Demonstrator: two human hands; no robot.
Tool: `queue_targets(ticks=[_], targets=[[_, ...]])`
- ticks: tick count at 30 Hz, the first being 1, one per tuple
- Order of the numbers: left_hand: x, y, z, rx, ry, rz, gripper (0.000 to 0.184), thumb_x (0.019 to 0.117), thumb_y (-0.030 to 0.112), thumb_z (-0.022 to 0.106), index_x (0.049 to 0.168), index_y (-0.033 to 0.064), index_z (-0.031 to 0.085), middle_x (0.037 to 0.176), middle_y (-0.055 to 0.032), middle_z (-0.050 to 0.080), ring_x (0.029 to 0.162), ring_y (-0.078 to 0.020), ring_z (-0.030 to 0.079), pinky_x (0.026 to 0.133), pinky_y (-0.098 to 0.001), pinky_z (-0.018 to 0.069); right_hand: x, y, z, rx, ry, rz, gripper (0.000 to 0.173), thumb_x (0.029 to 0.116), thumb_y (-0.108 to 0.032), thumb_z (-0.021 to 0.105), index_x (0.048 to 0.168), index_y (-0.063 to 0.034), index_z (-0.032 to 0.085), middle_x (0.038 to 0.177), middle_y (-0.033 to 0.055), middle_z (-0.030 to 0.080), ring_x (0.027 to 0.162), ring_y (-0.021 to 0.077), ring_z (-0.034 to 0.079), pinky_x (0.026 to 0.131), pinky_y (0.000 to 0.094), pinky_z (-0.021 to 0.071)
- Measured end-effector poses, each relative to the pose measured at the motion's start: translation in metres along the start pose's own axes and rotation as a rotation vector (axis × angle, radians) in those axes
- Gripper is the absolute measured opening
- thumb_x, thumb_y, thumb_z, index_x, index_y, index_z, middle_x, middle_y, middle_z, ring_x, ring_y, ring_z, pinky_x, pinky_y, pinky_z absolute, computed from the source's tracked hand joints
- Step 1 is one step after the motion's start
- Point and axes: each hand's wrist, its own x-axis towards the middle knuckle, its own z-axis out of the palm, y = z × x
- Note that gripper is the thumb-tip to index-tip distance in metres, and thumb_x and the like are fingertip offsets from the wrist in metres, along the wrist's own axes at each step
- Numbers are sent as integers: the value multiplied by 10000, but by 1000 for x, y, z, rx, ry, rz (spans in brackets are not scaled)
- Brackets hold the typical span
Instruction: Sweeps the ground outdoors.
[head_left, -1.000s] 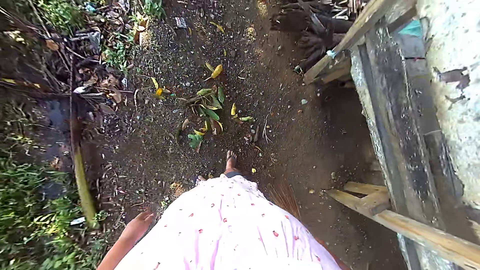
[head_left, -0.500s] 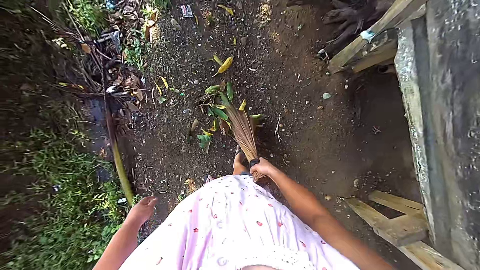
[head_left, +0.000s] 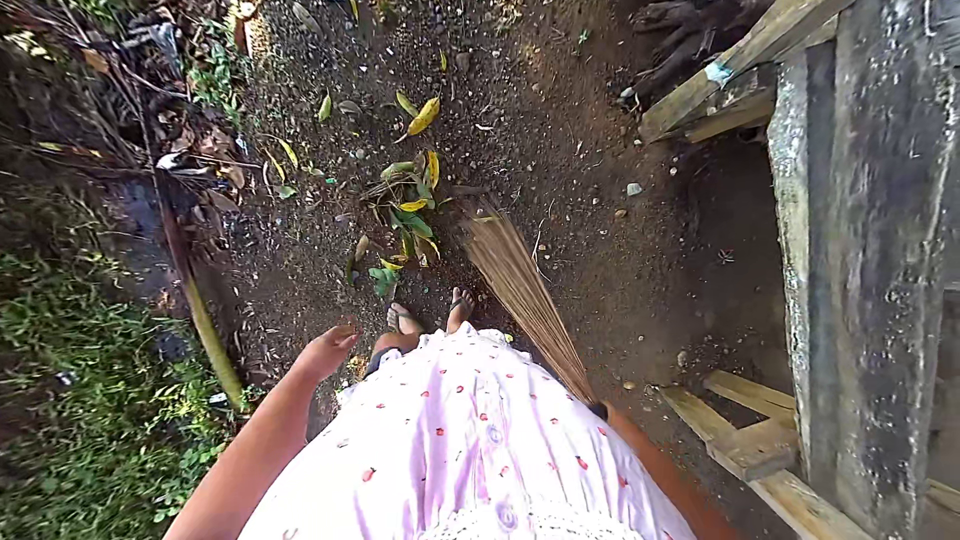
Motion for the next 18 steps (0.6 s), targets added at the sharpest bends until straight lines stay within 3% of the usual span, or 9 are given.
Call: queue_targets(ticks=[2,4,6,8,10,12,14,16,18], targets=[[-3,-13,-5,32,-35,-70,476,1118,298,466,1499,12,479,1480,-271,535,1400,-435,498,1168,-619,348,-62,-39,-13,207,-139,293,690,825,-83,829,1411,41,486,1328,265,585,1183,310,587,1031,460,454],[-8,-28,-12,54,-69,-129,473,1118,293,469,1481,-8,497,1471,-296,531,1408,-454,479,1175,-625,325,-107,-83,-21,346,-164,467,522,895,-59,750,1340,104,531,1338,282,564,1155,286,563,1007,412,434],[-10,-48,-23,106,-104,-148,456,1119,282,466,1462,-14,519,1457,-301,542,1406,-456,484,1178,-619,327,-126,-120,-18,430,-168,574,463,953,-74,676,1347,121,531,1383,280,543,1183,275,549,1026,392,419],[-6,-61,-43,168,-121,-166,447,1120,288,463,1466,14,530,1437,-296,563,1391,-458,500,1165,-625,343,-113,-149,-4,500,-153,625,433,984,-102,621,1368,72,522,1384,237,547,1158,244,557,1000,373,428],[1,-73,-67,189,-103,-176,447,1120,297,459,1460,16,534,1423,-299,572,1377,-473,507,1147,-650,351,-74,-161,20,482,-159,524,410,1002,-140,608,1360,48,538,1352,221,569,1120,228,573,982,371,448],[13,-80,-96,185,-44,-168,461,1117,317,463,1459,16,530,1438,-288,564,1382,-480,497,1143,-671,352,-11,-165,52,444,-162,257,381,1032,-183,599,1310,77,582,1274,246,620,1106,256,608,990,420,473],[23,-75,-125,178,19,-130,474,1116,327,465,1471,18,520,1454,-279,556,1397,-479,485,1150,-682,336,42,-203,68,346,-162,56,402,1020,-226,629,1312,47,590,1233,227,642,1106,279,616,983,464,481],[29,-60,-149,172,64,-90,473,1119,322,459,1479,21,513,1455,-277,557,1392,-475,492,1146,-688,334,77,-250,65,223,-149,-12,599,936,-236,738,1424,16,498,1319,242,613,1232,341,589,1057,528,456],[29,-34,-169,156,105,-55,465,1120,307,457,1485,24,504,1461,-276,552,1388,-469,500,1143,-682,341,99,-270,55,44,-86,-64,847,800,-247,840,1503,-39,416,1341,246,607,1260,383,582,1056,586,458]])
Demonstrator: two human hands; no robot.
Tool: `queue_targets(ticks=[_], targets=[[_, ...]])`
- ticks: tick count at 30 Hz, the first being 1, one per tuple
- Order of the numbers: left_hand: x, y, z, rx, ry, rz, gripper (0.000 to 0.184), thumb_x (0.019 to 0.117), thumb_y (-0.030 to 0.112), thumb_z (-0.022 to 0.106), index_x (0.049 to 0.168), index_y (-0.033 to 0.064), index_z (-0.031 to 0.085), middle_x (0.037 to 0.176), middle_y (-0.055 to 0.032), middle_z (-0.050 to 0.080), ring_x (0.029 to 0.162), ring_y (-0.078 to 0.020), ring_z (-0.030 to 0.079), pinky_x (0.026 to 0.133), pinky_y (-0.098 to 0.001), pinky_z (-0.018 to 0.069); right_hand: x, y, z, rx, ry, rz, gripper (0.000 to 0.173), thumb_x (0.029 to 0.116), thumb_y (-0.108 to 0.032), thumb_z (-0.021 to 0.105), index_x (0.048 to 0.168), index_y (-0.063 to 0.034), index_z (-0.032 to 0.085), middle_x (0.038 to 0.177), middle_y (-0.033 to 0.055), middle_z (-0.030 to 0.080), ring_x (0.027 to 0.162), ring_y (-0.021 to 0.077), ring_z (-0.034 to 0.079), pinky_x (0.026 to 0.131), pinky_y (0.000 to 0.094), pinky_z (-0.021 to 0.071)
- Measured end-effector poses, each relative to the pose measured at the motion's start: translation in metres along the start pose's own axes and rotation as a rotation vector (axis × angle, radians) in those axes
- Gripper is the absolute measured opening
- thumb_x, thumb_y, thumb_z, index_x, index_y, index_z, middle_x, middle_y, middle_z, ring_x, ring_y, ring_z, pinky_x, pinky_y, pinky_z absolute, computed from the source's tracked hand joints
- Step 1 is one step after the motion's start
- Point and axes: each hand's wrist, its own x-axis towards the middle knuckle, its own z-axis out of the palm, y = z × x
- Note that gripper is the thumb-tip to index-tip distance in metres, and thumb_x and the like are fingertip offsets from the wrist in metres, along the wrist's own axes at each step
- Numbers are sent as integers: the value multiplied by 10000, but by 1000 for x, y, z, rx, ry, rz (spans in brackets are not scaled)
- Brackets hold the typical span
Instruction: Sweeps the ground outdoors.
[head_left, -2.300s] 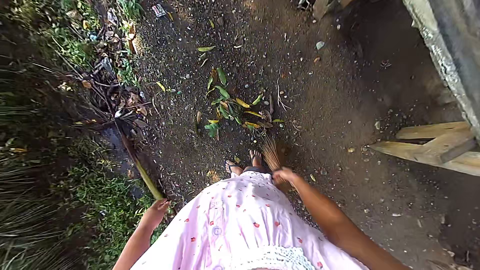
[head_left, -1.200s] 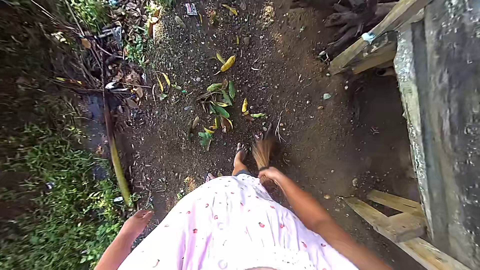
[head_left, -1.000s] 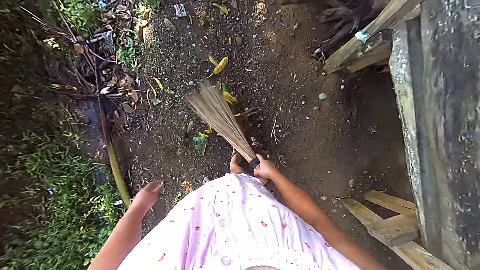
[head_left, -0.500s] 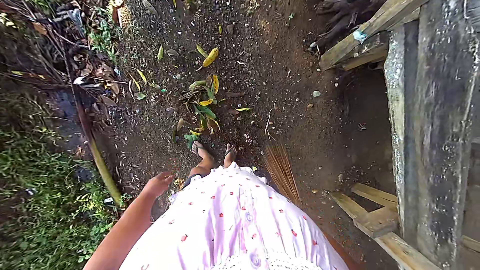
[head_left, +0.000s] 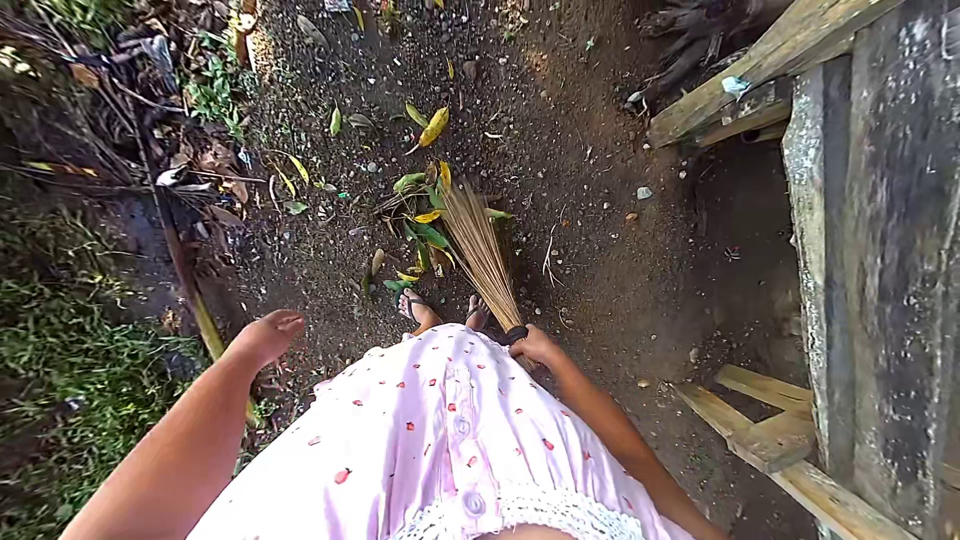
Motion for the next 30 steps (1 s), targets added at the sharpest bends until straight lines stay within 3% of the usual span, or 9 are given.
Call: queue_targets(ticks=[2,6,12,15,18,20,23,25,30], targets=[[-2,20,-15,-47,30,30,462,1121,296,455,1496,30,493,1470,-265,549,1388,-458,504,1143,-672,347,3,5,-13,-144,93,-19,996,738,-249,867,1576,-140,340,1326,240,627,1226,419,605,1010,640,476],[6,22,-17,-95,14,112,462,1116,299,470,1493,33,492,1468,-243,559,1380,-436,522,1147,-654,364,-26,44,-28,-197,271,55,1125,738,-185,859,1641,-257,192,1273,226,667,1133,437,659,936,658,509],[13,-43,18,-141,-103,12,468,1120,296,461,1494,16,483,1486,-267,531,1405,-441,490,1162,-638,348,-92,109,-18,-39,347,326,983,748,-150,862,1570,-79,327,1312,262,626,1200,433,619,990,631,488],[-4,-76,27,-81,-162,-80,460,1126,282,444,1468,-18,510,1467,-312,528,1410,-473,471,1165,-646,327,-101,99,-9,31,200,469,794,812,-183,845,1464,24,442,1338,271,601,1255,395,582,1056,567,452],[-3,-117,35,-45,-159,-151,471,1116,324,466,1447,-3,541,1443,-305,552,1392,-471,491,1151,-652,345,-85,76,10,-23,51,504,561,865,-196,802,1304,80,589,1297,265,622,1216,360,595,1039,531,449],[3,-134,34,-35,-133,-180,466,1110,341,474,1440,24,561,1433,-292,567,1381,-464,506,1142,-664,362,-71,58,25,-153,-12,435,623,864,-235,788,1376,31,552,1324,250,618,1240,367,596,1047,553,459],[-2,-108,7,-31,-125,-172,451,1127,296,436,1453,0,534,1467,-310,528,1413,-484,461,1158,-677,317,-53,23,39,-299,-47,295,671,971,-341,653,1532,-65,409,1394,231,594,1291,393,580,1053,605,453],[4,-86,-7,-43,-95,-142,465,1130,306,422,1468,-1,515,1465,-316,524,1407,-489,464,1150,-682,322,-50,18,38,-294,5,273,686,958,-340,665,1542,-100,398,1358,220,621,1253,395,605,1027,617,468],[25,-26,-28,-127,-26,20,474,1123,312,447,1490,14,491,1481,-281,530,1410,-468,472,1153,-673,328,-80,99,11,-334,228,346,881,858,-286,764,1610,-236,308,1245,215,686,1127,423,669,934,636,516]])
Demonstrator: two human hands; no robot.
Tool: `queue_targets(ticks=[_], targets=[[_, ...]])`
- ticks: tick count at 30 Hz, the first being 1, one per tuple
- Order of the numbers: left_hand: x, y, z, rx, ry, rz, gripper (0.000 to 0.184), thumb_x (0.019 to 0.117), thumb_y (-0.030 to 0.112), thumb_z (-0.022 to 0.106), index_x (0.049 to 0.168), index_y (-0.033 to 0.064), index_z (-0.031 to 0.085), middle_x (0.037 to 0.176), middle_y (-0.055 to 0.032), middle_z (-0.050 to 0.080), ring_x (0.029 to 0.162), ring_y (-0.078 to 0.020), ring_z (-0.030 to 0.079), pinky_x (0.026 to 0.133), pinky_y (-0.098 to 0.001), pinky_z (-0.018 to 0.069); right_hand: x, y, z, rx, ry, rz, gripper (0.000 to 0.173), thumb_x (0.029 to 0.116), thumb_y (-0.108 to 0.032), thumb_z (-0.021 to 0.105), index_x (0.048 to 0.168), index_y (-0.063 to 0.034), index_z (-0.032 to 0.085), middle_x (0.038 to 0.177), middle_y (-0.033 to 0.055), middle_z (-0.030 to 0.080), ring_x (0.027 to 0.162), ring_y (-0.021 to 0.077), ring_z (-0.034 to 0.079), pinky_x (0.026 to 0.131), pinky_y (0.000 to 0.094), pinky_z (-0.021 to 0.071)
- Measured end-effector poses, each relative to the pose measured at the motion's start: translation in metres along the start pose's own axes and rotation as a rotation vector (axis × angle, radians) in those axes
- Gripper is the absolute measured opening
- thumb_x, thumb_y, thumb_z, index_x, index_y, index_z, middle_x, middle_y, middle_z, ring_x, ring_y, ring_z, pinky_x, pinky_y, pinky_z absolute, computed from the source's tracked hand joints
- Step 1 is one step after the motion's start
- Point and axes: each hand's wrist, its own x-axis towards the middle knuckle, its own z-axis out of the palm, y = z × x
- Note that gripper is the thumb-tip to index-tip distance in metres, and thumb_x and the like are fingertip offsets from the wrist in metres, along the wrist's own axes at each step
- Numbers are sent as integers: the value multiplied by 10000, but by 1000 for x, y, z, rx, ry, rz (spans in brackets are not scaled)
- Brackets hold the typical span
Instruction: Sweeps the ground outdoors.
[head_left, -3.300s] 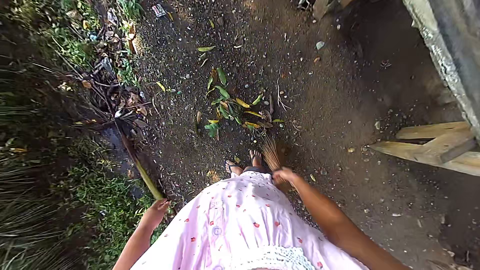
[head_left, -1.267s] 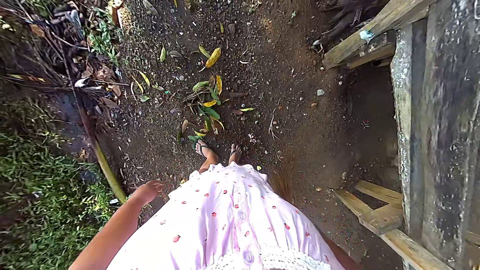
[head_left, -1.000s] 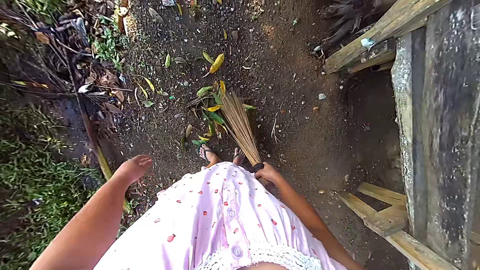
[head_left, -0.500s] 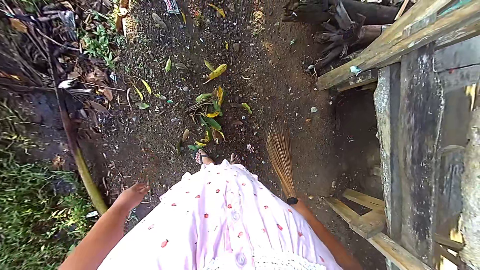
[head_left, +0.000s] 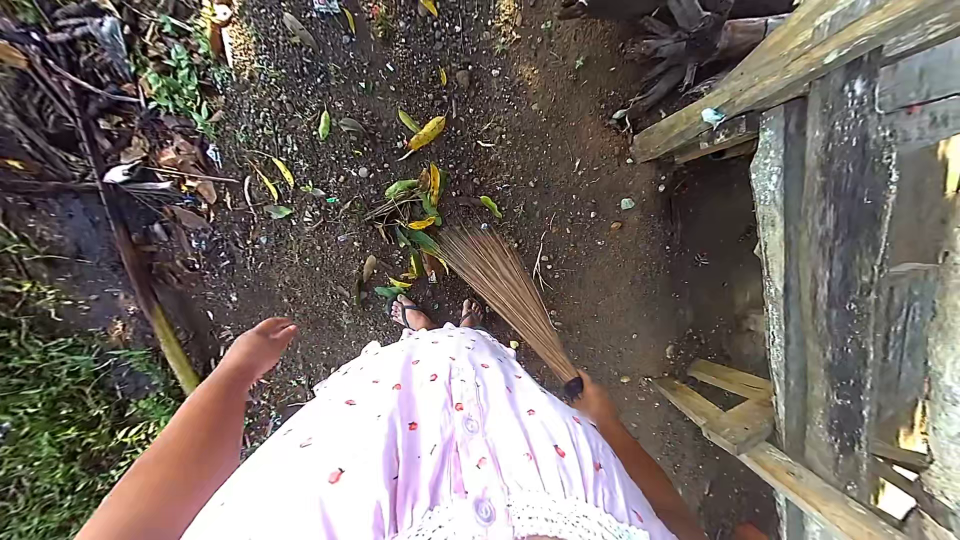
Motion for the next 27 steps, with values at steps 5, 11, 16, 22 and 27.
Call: queue_targets(ticks=[5,11,16,22,27], targets=[[7,25,6,-31,-17,83,458,1118,295,465,1500,42,489,1479,-241,551,1394,-427,510,1152,-638,357,4,27,-8,173,68,195,994,797,-196,818,1617,-179,257,1291,227,657,1183,416,642,961,614,508],[-5,-28,11,64,-80,-33,465,1116,303,472,1484,19,502,1470,-269,546,1391,-447,503,1153,-644,351,43,-102,-52,388,-60,81,718,774,-176,845,1367,74,527,1303,261,613,1220,364,595,1030,551,467],[-34,-57,2,91,-58,-180,457,1122,288,459,1457,-16,523,1457,-316,535,1411,-477,468,1165,-652,322,11,-225,-84,-2,-130,-251,903,840,-287,768,1569,-24,306,1386,231,587,1284,373,578,1053,580,462],[-40,-35,-1,-2,22,-180,458,1125,304,443,1471,13,513,1458,-307,536,1404,-469,478,1153,-663,335,3,-290,-129,-315,130,-642,980,831,-226,756,1642,-322,215,1278,217,653,1136,415,649,903,627,513],[-36,1,12,-180,80,-79,461,1124,283,448,1499,16,477,1470,-280,539,1398,-442,497,1160,-634,349,-2,-277,-178,-282,221,-607,1044,811,-228,769,1645,-363,155,1278,203,663,1107,421,665,883,644,519]])
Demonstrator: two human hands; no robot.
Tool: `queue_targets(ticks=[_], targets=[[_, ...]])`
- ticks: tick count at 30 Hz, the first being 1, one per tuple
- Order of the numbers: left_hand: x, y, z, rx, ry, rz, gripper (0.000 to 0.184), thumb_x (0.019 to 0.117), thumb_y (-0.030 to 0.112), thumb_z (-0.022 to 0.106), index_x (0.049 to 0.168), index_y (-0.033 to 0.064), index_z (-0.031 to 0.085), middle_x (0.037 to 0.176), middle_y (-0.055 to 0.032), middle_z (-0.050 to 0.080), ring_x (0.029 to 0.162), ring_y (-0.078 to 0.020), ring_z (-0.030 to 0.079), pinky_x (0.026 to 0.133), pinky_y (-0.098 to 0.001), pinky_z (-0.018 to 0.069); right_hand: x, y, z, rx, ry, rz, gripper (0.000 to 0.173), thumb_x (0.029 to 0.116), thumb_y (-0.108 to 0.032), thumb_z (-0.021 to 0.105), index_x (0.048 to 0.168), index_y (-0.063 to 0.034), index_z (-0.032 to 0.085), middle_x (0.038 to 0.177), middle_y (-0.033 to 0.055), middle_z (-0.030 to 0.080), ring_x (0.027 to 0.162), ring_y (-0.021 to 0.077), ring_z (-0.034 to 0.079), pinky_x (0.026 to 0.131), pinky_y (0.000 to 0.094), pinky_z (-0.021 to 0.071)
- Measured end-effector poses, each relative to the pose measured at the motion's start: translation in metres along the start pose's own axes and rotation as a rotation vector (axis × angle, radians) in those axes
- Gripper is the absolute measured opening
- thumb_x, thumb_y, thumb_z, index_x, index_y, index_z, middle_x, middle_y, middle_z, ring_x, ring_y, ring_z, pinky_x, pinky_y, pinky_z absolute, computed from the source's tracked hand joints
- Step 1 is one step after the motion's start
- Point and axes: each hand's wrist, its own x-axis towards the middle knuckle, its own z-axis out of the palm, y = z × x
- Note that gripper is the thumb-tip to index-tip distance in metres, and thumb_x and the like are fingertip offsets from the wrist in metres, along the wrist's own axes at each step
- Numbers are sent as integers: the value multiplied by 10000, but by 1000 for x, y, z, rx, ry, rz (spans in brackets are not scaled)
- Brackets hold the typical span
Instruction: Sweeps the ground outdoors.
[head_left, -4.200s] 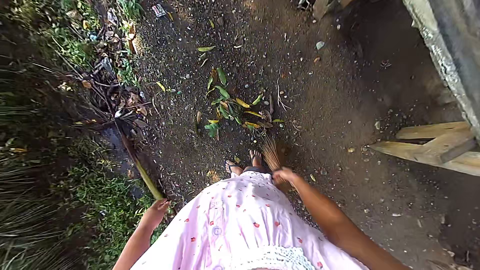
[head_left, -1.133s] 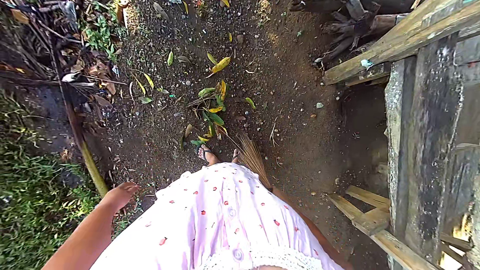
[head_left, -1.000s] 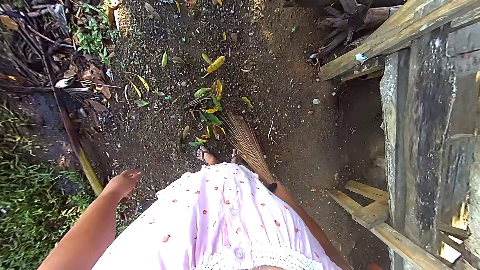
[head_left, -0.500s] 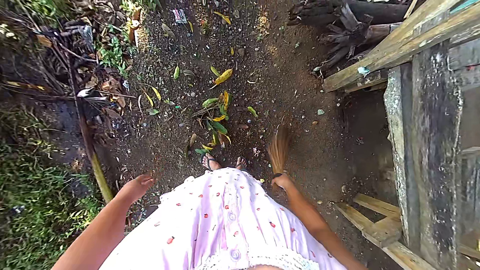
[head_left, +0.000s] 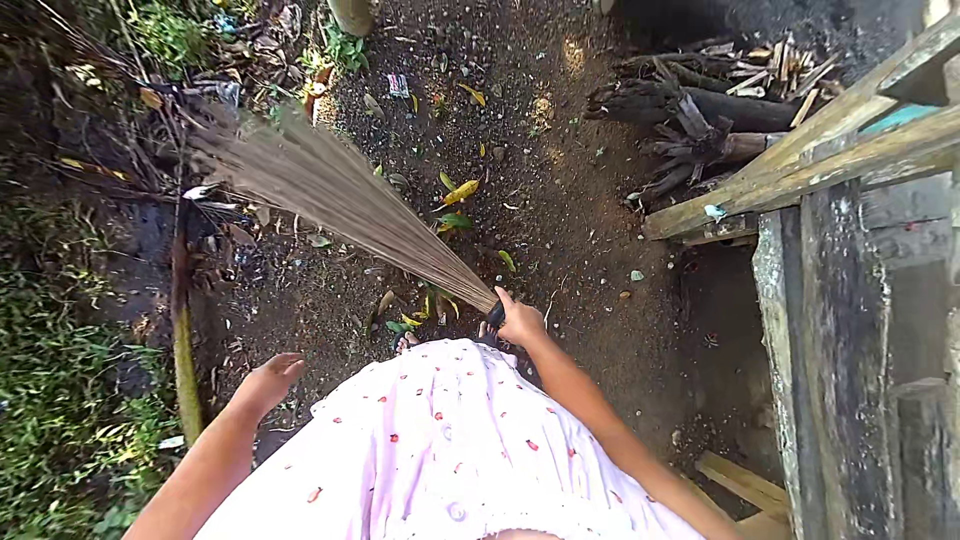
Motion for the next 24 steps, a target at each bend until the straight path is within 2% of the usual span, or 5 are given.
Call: queue_targets(ticks=[7,12,16,19,24], targets=[[-10,-19,61,-272,92,-168,464,1119,300,460,1480,13,506,1430,-309,561,1366,-488,510,1126,-671,365,-61,115,-60,531,-250,193,717,901,-116,735,1519,-29,380,1333,254,592,1207,345,595,1022,524,487],[-60,-5,158,-530,127,-445,475,1119,313,458,1449,-19,535,1447,-335,533,1398,-494,474,1153,-667,332,-108,79,-208,903,-301,430,311,1115,-130,318,1236,24,560,964,106,627,784,115,578,735,270,486],[-86,49,235,-583,-15,-428,477,1115,320,467,1452,-11,535,1453,-310,543,1405,-463,483,1171,-632,338,19,127,-204,1011,-626,59,407,1137,-183,216,1350,34,486,1043,115,634,880,119,613,809,289,524],[-100,95,271,-677,41,-380,467,1107,322,490,1468,29,531,1432,-268,581,1375,-432,527,1167,-612,363,107,65,-190,1014,-646,240,332,1083,-360,355,1057,-104,566,807,55,643,679,146,644,609,321,566],[-124,138,308,-893,150,-437,448,1106,297,499,1485,59,516,1400,-231,615,1336,-384,572,1152,-573,396,188,-54,-218,996,-628,29,304,1038,-380,441,1010,-97,548,777,95,635,617,198,646,518,338,561]])
